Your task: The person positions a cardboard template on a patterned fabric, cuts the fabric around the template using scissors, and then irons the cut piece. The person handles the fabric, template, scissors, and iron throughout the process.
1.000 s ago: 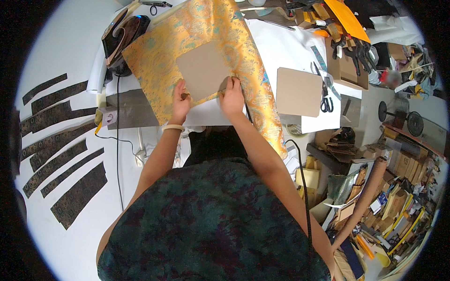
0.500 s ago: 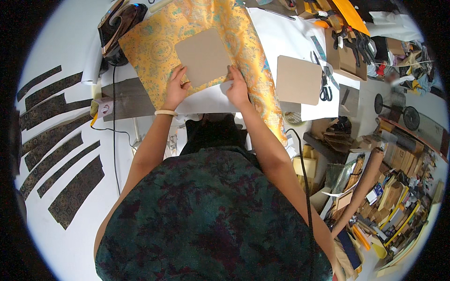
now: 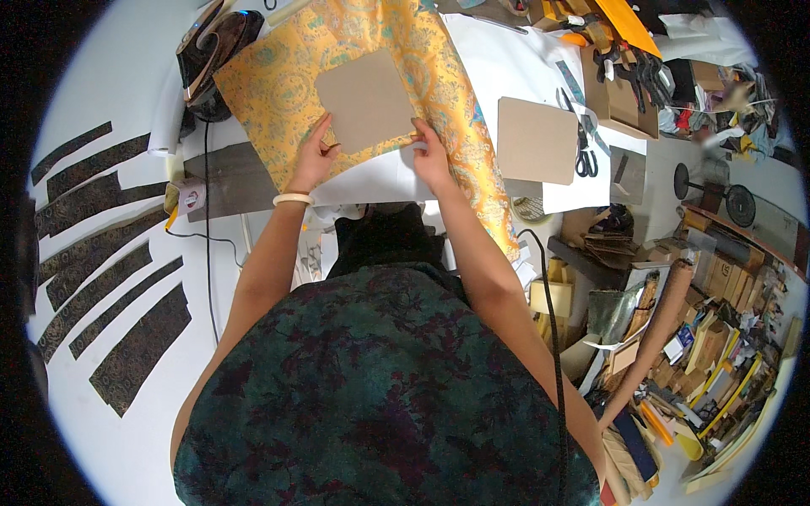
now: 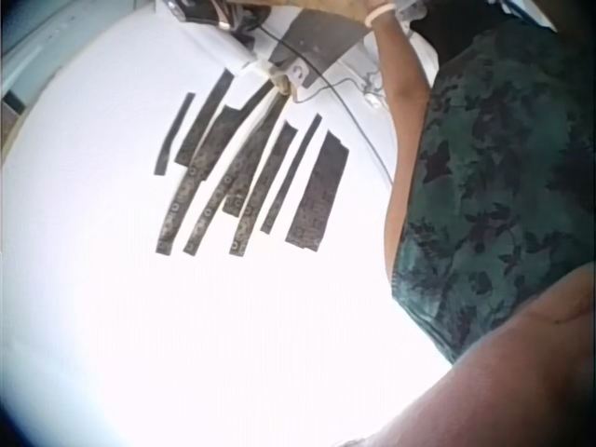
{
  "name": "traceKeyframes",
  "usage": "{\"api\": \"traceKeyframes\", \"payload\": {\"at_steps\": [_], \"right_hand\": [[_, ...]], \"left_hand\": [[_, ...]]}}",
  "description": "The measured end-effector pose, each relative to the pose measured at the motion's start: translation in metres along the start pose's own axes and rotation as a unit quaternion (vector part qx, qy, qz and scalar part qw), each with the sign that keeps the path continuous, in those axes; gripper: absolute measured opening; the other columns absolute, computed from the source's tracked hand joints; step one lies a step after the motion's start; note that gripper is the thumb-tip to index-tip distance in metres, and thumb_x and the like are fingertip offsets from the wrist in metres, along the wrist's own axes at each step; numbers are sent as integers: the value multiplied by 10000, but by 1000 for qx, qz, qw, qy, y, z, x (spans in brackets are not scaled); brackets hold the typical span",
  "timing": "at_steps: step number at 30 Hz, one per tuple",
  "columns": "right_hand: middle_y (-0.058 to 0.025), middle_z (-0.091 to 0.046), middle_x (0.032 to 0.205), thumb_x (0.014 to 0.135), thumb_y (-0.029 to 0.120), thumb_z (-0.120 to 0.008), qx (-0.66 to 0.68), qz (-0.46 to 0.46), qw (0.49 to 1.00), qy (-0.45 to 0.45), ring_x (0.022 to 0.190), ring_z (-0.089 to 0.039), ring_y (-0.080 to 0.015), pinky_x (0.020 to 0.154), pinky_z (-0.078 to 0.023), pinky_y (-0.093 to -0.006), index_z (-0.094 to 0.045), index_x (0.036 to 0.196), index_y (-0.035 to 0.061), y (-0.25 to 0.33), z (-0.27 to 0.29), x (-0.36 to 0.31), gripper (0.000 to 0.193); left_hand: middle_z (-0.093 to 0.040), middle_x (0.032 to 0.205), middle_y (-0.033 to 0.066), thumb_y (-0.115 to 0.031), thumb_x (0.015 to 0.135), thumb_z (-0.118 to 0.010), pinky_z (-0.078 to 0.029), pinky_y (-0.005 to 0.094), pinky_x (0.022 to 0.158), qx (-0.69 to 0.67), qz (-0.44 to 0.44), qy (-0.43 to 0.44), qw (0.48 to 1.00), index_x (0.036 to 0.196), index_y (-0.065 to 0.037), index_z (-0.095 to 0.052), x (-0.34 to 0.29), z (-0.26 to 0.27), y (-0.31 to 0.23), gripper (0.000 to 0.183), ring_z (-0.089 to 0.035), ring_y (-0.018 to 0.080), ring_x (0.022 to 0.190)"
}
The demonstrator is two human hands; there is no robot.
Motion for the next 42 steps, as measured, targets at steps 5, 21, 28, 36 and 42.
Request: {"api": "traceKeyframes", "payload": {"at_steps": [5, 21, 28, 36, 42], "right_hand": [[-47, -505, 1534, 905, -158, -463, -9, 24, 1000, -3, 1281, -565, -167, 1035, -493, -300, -465, 1542, 116, -5, 0, -5, 694], [-51, -381, 1648, 887, -105, -563, -42, 89, 995, -4, 1217, -571, -159, 964, -514, -286, -492, 1532, 139, -12, -4, -2, 693], [-50, -349, 1670, 866, -103, -588, -59, 80, 995, 5, 1201, -570, -160, 948, -520, -289, -486, 1535, 147, -6, -7, -3, 721], [-70, -318, 1688, 864, -107, -588, -81, 78, 994, 1, 1197, -573, -152, 927, -524, -269, -495, 1522, 120, -6, -12, 1, 702], [-147, -577, 1500, 914, -37, -602, -84, 137, 986, -51, 940, -690, -154, 787, -552, -260, -657, 1346, 101, 38, 11, -11, 457]], "left_hand": [[-414, 1635, 52, 23, 790, -824, -572, 288, 710, 48, -46, -7, 998, 1550, -98, -470, -4, 1, -6, 847, -524, 156, 732], [-448, 1589, 55, -34, 812, -818, -557, 346, 872, 92, -66, -42, 993, 1505, -103, -523, -8, -3, -1, 756, -572, 253, 1075], [-436, 1590, 51, -49, 845, -764, -486, 419, 1081, 91, -37, -39, 994, 1464, -92, -554, -10, -6, 2, 655, -502, 355, 1353], [-325, 1649, 107, -99, 866, -735, -443, 470, 1119, 212, -50, 5, 976, 1462, -41, -504, -1, -4, -7, 641, -467, 394, 1388], [-376, 1579, 173, -177, 854, -769, -486, 493, 1064, 259, -76, 16, 963, 1465, -89, -516, 13, -15, -18, 667, -496, 417, 1360]]}}
Point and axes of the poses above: each hand's wrist, its own x-axis towards the middle knuckle, its own z-axis out of the back of the hand, y = z × x, the point moved 5 cm from there along x, towards the middle knuckle
